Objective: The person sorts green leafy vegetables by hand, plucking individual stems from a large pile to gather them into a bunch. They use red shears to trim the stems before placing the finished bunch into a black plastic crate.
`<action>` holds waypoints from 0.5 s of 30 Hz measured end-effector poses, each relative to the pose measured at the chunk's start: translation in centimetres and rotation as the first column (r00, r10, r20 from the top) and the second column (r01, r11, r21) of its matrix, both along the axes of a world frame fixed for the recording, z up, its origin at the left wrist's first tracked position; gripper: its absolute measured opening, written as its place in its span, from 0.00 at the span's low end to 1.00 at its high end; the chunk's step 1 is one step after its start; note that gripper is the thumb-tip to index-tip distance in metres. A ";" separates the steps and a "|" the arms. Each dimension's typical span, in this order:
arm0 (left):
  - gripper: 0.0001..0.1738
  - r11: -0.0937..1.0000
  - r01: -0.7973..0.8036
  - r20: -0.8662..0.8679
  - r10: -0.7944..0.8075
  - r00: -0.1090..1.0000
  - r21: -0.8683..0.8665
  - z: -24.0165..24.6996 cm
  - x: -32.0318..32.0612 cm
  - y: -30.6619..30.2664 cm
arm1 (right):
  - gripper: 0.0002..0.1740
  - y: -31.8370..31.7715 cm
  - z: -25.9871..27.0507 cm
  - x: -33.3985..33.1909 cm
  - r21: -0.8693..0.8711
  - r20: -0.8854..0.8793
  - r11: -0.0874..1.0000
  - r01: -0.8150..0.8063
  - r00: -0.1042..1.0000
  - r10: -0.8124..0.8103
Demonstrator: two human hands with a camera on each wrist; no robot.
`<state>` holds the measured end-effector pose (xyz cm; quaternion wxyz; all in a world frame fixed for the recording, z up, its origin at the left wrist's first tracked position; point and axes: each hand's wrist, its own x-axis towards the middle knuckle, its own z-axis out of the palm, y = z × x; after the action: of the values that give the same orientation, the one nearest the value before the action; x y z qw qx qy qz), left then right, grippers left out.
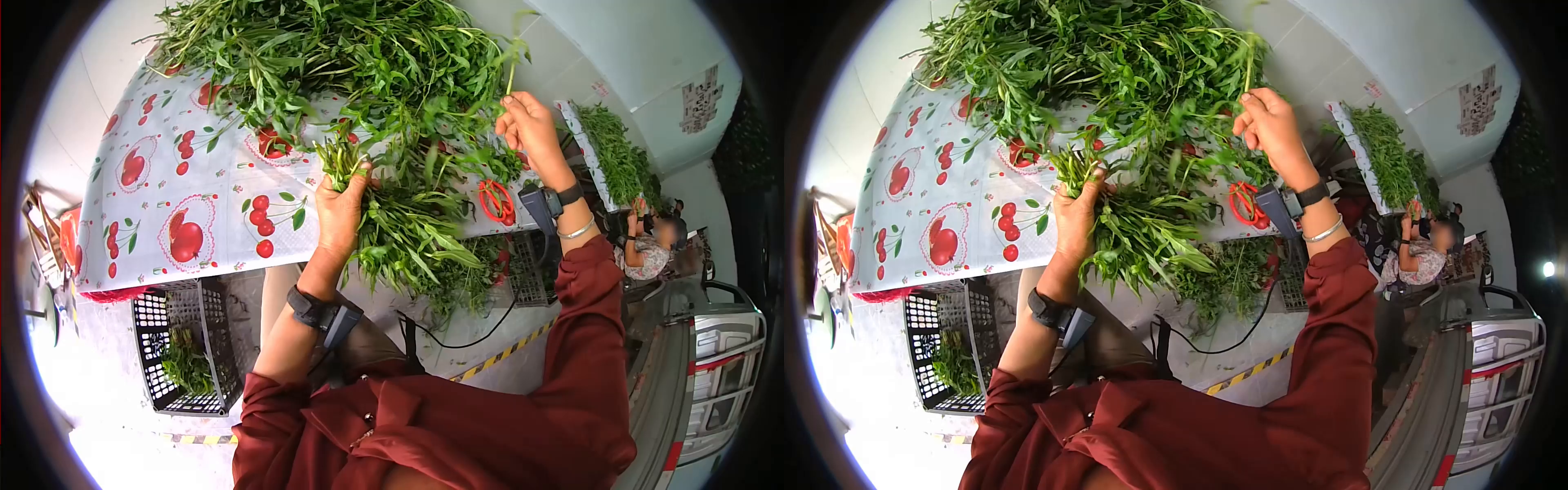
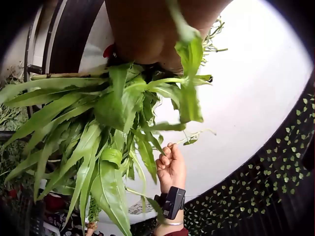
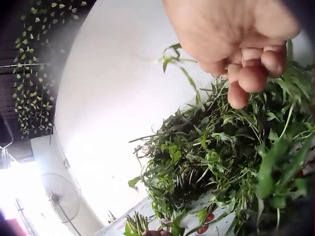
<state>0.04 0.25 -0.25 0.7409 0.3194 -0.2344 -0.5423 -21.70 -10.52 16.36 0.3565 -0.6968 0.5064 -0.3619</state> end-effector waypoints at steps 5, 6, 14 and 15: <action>0.08 0.997 -0.062 0.039 0.064 0.997 -0.035 0.4 -0.2 0.1 | 0.09 0.6 -1.0 2.0 0.080 0.069 0.989 -0.123 0.991 0.118; 0.09 0.998 -0.054 0.061 0.056 0.997 -0.041 0.3 -0.1 0.1 | 0.09 1.1 -0.8 2.5 0.139 0.093 0.981 -0.137 0.988 0.125; 0.10 0.998 -0.021 0.105 0.026 0.994 -0.051 0.9 0.0 0.3 | 0.11 2.1 -1.4 6.1 0.250 0.176 0.910 -0.330 0.940 0.293; 0.09 0.998 -0.020 0.092 0.025 0.995 -0.063 1.0 0.0 0.3 | 0.11 2.2 -1.6 6.7 0.255 0.178 0.907 -0.336 0.938 0.298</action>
<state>0.07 0.57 0.79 0.7448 0.3239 -0.2815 -0.5110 -15.04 -8.34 14.78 0.5394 -0.6860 0.4072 -0.2696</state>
